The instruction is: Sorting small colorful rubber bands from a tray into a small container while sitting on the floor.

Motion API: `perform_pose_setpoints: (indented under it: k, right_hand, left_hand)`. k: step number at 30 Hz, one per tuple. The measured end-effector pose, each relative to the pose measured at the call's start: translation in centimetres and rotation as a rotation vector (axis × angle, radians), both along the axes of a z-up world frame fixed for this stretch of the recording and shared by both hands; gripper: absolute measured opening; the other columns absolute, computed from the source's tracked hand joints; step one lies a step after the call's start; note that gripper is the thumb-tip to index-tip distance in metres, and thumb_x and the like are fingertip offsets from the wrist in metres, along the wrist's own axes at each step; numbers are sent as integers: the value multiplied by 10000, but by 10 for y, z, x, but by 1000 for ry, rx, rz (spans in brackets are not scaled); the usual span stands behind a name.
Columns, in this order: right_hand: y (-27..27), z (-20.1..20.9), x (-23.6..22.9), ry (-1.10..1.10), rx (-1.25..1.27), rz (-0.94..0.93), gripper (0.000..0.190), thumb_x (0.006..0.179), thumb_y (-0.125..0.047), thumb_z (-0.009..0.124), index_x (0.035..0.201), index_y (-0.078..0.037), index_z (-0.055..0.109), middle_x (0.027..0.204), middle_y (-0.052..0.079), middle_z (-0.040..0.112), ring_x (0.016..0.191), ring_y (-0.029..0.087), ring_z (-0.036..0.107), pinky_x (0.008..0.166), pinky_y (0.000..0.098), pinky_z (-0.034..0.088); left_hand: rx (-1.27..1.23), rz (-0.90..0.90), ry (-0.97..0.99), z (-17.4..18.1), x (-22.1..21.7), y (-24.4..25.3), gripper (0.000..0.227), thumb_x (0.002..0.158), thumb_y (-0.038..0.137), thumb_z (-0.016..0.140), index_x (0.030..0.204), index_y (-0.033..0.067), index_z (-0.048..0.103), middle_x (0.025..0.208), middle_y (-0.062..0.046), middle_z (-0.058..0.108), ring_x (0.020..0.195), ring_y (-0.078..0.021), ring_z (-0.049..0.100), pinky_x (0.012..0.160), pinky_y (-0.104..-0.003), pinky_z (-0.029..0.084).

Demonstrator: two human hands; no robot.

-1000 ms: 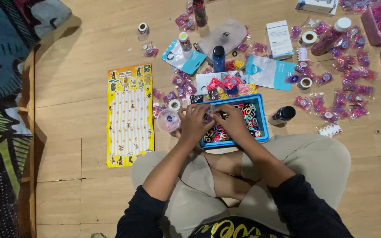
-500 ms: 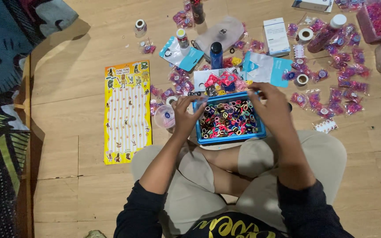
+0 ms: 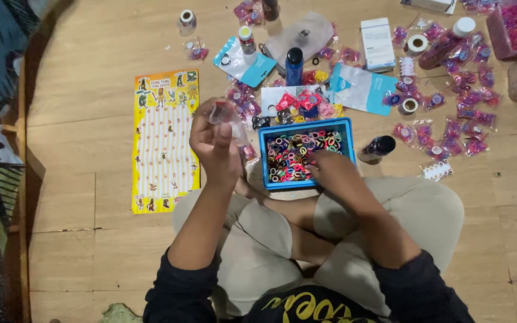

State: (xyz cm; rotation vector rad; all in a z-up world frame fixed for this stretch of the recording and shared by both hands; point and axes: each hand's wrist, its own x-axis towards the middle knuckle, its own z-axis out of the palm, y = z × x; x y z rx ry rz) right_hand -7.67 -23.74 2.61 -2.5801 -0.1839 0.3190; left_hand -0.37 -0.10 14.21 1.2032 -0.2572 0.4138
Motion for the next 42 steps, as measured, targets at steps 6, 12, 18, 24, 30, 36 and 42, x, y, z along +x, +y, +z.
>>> perform_pose_setpoints:
  k: [6, 12, 18, 24, 30, 36, 42]
  right_hand:
    - [56, 2, 27, 58, 124, 271, 260, 915, -35, 526, 1069, 5, 732, 1027, 271, 738, 982, 485, 715, 861, 544, 569]
    - [71, -137, 59, -58, 60, 382, 262, 876, -138, 679, 1074, 34, 684, 1001, 223, 685, 975, 434, 694, 867, 495, 561]
    - [62, -195, 72, 200, -180, 214, 199, 953, -155, 651, 993, -5, 777, 952, 184, 748, 969, 360, 745, 854, 465, 597]
    - [32, -186, 57, -310, -221, 95, 156, 901, -162, 697, 1027, -88, 755, 847, 94, 686, 690, 279, 713, 603, 357, 579]
    - [41, -139, 57, -156, -79, 20, 227, 920, -38, 682, 1144, -3, 672, 1049, 152, 607, 796, 360, 726, 639, 426, 626]
    - [49, -128, 59, -45, 45, 66, 93, 948, -18, 648, 997, 60, 641, 904, 202, 606, 776, 381, 691, 586, 411, 586]
    - [53, -94, 65, -20, 273, -91, 192, 1069, -26, 547, 1067, 161, 588, 934, 336, 595, 785, 468, 630, 607, 528, 548]
  left_hand:
    - [35, -4, 6, -1, 8, -30, 524, 915, 440, 776, 1230, 60, 602, 1124, -140, 656, 1094, -240, 630, 1104, -448, 452]
    - [-13, 5, 175, -67, 21, -37, 473, 938, 308, 778, 1291, 59, 585, 1186, -146, 628, 1151, -253, 605, 1109, -447, 440]
    - [92, -7, 303, -110, 28, -31, 421, 900, 196, 817, 1269, 90, 641, 1183, -60, 677, 1136, -133, 589, 1041, -336, 454]
    - [273, -140, 357, -116, 45, -34, 434, 887, 225, 840, 1267, 115, 661, 1132, -83, 698, 1091, -184, 616, 990, -404, 462]
    - [359, -182, 430, -135, 46, -38, 498, 841, 326, 892, 1271, 182, 687, 1137, -22, 686, 1103, -126, 614, 1007, -340, 466]
    - [391, -220, 399, -131, 48, -42, 453, 839, 278, 888, 1229, 158, 692, 1081, -29, 676, 1090, -126, 615, 1018, -329, 476]
    - [474, -235, 373, -129, 47, -40, 448, 855, 316, 874, 1236, 176, 685, 1078, -33, 672, 1093, -160, 625, 1012, -355, 474]
